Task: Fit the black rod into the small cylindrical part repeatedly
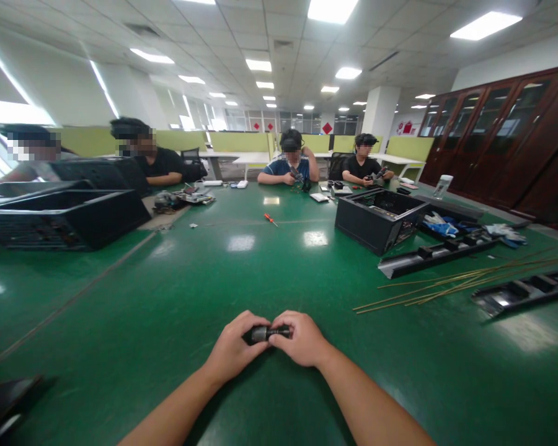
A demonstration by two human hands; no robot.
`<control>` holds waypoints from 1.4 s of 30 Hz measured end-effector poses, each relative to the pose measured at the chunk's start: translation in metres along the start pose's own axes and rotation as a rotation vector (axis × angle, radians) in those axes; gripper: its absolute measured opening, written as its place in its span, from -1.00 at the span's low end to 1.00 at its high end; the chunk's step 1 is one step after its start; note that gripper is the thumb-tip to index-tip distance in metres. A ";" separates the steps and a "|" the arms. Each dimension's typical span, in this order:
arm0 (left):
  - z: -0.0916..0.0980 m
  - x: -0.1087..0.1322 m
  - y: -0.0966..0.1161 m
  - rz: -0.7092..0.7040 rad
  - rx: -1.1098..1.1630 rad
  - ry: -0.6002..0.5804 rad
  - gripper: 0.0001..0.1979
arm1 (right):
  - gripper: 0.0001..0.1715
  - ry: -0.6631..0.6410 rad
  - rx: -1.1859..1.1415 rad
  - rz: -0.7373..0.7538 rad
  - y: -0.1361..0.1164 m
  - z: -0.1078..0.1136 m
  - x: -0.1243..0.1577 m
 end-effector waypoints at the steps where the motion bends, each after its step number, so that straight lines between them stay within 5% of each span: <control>1: 0.000 0.000 0.001 0.002 -0.001 0.005 -0.80 | -0.86 0.000 0.006 0.004 -0.001 0.000 0.000; 42: 0.002 0.003 -0.002 0.007 -0.027 0.050 -0.74 | -0.89 0.023 0.095 0.033 -0.004 0.007 0.000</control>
Point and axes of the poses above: each hand's wrist, its own x-axis away from the middle knuckle, its own z-axis out of the back of the hand, y = z × x, the point moved 8 cm from there along -x, towards the middle knuckle
